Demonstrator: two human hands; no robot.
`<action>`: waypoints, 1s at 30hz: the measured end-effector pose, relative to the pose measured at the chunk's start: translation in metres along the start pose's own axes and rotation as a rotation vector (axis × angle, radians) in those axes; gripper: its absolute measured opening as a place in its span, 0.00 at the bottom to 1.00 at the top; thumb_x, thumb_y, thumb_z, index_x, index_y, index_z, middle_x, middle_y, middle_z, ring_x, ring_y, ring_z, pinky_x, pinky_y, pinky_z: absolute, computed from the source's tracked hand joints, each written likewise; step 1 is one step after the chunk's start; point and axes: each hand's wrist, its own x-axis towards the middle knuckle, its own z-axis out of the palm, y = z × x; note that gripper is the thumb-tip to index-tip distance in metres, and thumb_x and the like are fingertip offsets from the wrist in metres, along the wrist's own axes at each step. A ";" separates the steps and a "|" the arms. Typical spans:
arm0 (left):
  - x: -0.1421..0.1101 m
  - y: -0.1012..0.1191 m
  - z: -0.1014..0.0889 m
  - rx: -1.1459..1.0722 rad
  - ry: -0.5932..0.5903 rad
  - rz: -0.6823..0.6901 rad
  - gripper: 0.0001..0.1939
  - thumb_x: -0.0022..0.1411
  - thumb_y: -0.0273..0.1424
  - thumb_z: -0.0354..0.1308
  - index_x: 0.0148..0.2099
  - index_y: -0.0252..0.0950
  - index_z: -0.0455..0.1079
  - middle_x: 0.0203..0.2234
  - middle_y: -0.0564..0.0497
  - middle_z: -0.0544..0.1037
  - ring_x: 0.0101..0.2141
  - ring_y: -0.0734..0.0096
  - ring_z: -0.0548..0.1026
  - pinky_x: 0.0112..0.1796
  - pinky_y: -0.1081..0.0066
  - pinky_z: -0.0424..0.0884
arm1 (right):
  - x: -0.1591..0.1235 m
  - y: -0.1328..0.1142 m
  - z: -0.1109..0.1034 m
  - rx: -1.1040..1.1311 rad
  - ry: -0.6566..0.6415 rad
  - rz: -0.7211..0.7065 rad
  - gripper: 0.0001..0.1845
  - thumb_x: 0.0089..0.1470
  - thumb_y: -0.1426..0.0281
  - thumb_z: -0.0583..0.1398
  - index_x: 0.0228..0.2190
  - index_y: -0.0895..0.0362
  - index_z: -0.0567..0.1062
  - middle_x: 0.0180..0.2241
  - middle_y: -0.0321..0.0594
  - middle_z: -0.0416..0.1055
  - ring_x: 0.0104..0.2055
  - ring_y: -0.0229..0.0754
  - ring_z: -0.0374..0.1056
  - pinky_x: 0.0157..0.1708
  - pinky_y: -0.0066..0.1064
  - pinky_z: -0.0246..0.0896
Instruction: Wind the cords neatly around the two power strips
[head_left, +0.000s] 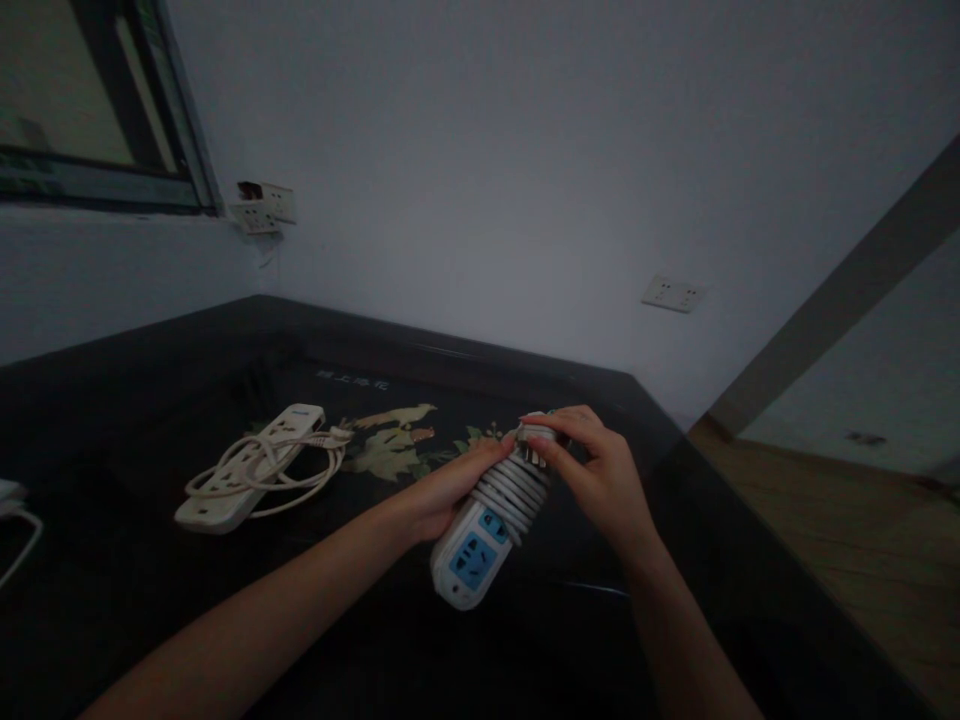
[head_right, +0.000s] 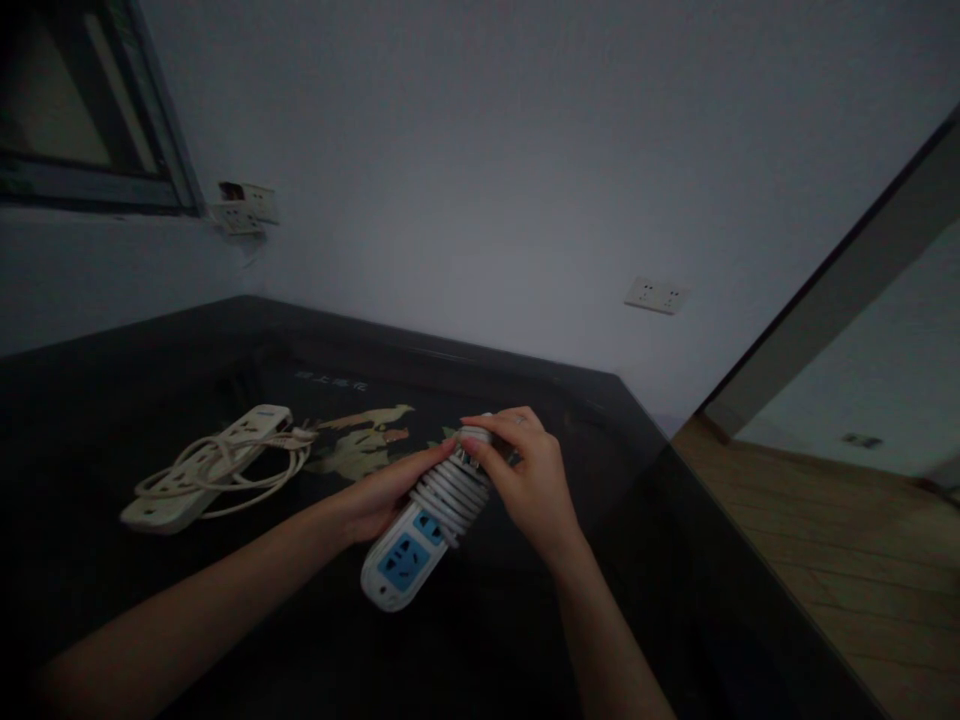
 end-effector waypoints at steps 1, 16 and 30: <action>0.000 0.000 0.000 0.000 0.003 -0.002 0.20 0.56 0.44 0.63 0.42 0.33 0.70 0.31 0.46 0.78 0.28 0.69 0.76 0.31 0.70 0.72 | 0.001 0.002 0.000 0.008 -0.008 -0.001 0.09 0.51 0.69 0.62 0.35 0.50 0.81 0.34 0.41 0.76 0.40 0.45 0.69 0.41 0.39 0.64; -0.002 0.003 0.004 -0.057 0.029 0.043 0.19 0.60 0.44 0.59 0.44 0.33 0.71 0.31 0.48 0.78 0.27 0.70 0.76 0.30 0.70 0.74 | 0.001 0.010 0.007 -0.032 0.090 -0.161 0.10 0.53 0.71 0.61 0.37 0.50 0.80 0.35 0.41 0.74 0.43 0.47 0.65 0.44 0.41 0.62; -0.003 0.005 0.009 -0.144 0.077 0.067 0.17 0.65 0.42 0.53 0.44 0.33 0.70 0.27 0.48 0.77 0.25 0.71 0.75 0.30 0.69 0.73 | -0.008 0.014 0.039 -0.008 0.305 -0.148 0.09 0.54 0.72 0.61 0.37 0.52 0.79 0.32 0.39 0.74 0.39 0.45 0.64 0.41 0.40 0.62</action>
